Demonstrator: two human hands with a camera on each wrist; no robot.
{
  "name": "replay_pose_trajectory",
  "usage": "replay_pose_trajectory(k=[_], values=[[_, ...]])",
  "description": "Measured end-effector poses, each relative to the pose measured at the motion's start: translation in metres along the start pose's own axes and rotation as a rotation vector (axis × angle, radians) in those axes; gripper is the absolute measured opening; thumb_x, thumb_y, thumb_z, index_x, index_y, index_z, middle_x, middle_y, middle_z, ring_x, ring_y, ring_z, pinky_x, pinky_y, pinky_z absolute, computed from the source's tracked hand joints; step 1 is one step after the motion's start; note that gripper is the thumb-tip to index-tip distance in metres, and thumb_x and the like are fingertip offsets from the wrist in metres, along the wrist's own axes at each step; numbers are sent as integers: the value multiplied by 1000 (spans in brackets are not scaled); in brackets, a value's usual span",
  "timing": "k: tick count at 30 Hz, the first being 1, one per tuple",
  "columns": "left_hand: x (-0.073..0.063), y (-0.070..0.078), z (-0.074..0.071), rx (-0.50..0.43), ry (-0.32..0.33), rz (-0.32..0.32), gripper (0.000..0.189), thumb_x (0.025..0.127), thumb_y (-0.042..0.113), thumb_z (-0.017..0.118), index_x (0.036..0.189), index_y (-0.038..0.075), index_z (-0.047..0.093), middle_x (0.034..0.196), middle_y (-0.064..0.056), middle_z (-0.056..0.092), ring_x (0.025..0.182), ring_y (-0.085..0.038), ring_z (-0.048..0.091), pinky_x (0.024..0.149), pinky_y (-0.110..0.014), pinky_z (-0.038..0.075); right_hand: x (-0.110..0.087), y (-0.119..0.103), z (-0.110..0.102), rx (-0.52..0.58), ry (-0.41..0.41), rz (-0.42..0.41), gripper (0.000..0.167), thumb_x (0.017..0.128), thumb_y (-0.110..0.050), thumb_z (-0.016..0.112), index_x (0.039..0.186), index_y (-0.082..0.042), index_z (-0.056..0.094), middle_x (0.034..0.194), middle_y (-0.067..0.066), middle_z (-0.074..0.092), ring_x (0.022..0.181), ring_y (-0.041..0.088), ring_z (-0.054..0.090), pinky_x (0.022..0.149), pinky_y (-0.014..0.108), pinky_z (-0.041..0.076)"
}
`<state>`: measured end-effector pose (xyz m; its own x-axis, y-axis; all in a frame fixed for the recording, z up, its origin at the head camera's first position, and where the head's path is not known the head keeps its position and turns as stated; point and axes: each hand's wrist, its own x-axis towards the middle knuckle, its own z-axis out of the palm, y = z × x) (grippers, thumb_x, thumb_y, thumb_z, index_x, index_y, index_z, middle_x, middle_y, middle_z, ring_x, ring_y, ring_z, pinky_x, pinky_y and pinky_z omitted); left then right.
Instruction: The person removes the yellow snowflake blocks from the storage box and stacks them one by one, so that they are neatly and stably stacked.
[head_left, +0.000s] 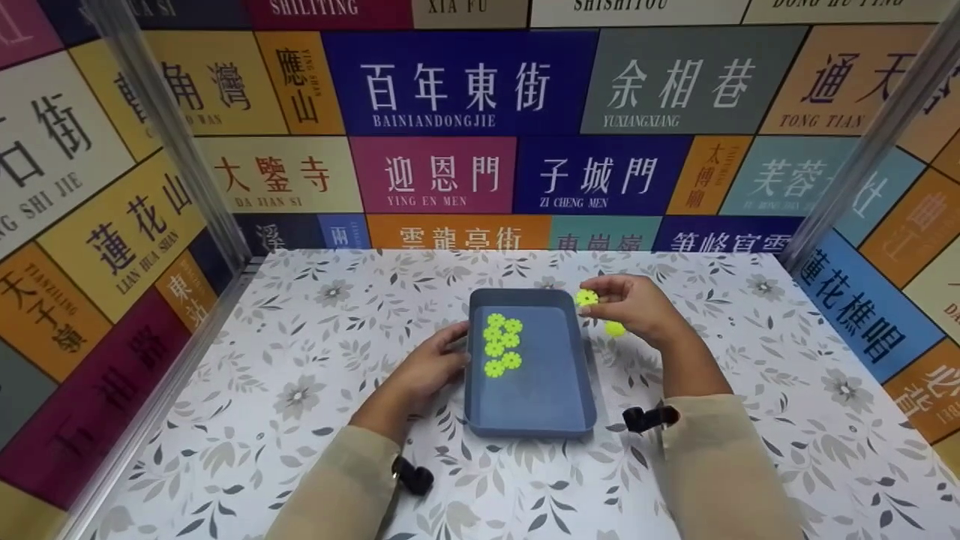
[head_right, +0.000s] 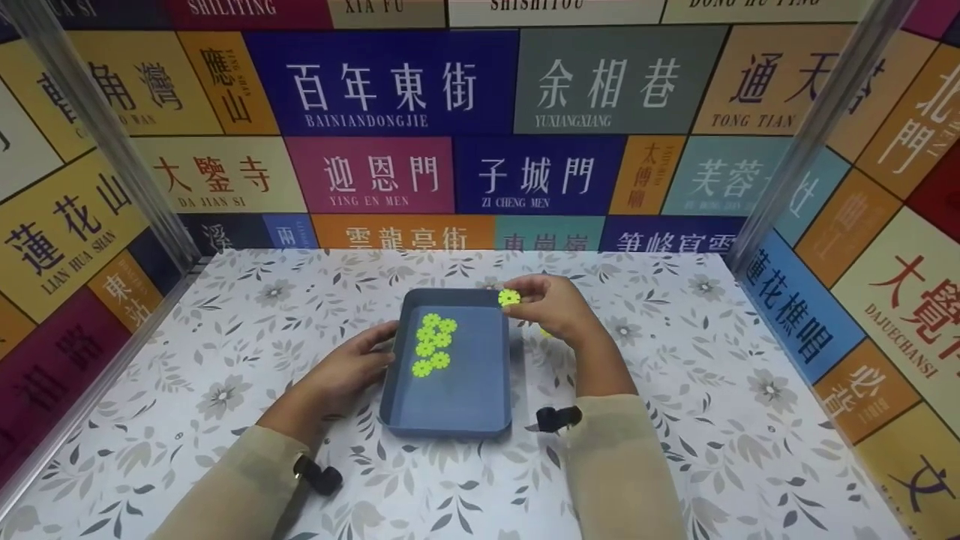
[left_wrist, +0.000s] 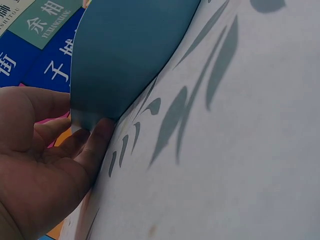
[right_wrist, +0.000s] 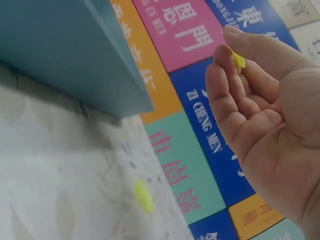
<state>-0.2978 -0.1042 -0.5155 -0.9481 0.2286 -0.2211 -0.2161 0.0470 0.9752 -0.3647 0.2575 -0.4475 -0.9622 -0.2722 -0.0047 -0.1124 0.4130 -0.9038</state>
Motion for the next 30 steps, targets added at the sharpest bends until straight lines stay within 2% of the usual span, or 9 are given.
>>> replay_pose_trajectory(k=[6, 11, 16, 19, 25, 30], values=[[0, 1, 0, 13, 16, -11, 65, 103, 8, 61, 164, 25, 45, 175, -6, 37, 158, -31, 43, 128, -50, 42, 6, 16, -6, -5, 13, 40, 52, 89, -28, 88, 135, -10, 72, 120, 4, 73, 103, 14, 69, 91, 31, 62], [0, 1, 0, 35, 23, -16, 65, 103, 10, 62, 163, 26, 46, 174, -5, 39, 157, -31, 45, 127, -49, 44, 6, 33, -14, -71, 36, 78, 52, 90, -35, 87, 135, -12, 72, 123, 8, 71, 109, 18, 68, 97, 38, 63], [2, 0, 1, 35, 20, -17, 66, 102, 9, 63, 164, 27, 46, 173, -4, 41, 156, -29, 46, 127, -48, 44, 3, 52, -24, -136, 72, 123, 55, 93, -39, 85, 139, -14, 70, 137, 14, 69, 123, 26, 63, 97, 32, 60], [2, 0, 0, 45, 17, -15, 66, 102, 10, 63, 164, 27, 46, 173, -4, 41, 157, -30, 44, 127, -49, 44, 2, 60, -28, -142, 82, 155, 56, 94, -39, 83, 142, -14, 68, 143, 15, 66, 130, 29, 61, 99, 33, 59], [1, 0, 0, 58, 23, -3, 66, 102, 10, 63, 164, 25, 45, 173, -5, 41, 158, -30, 44, 127, -49, 44, 0, 73, -31, -144, 65, 186, 60, 95, -38, 83, 145, -11, 65, 150, 17, 63, 139, 34, 56, 112, 41, 52], [-1, -1, 1, 21, 2, 34, 66, 104, 7, 60, 166, 19, 41, 173, -11, 39, 157, -33, 44, 129, -50, 42, -1, 81, -32, -173, 21, 211, 60, 95, -39, 82, 146, -13, 65, 152, 17, 60, 144, 36, 52, 122, 51, 46]])
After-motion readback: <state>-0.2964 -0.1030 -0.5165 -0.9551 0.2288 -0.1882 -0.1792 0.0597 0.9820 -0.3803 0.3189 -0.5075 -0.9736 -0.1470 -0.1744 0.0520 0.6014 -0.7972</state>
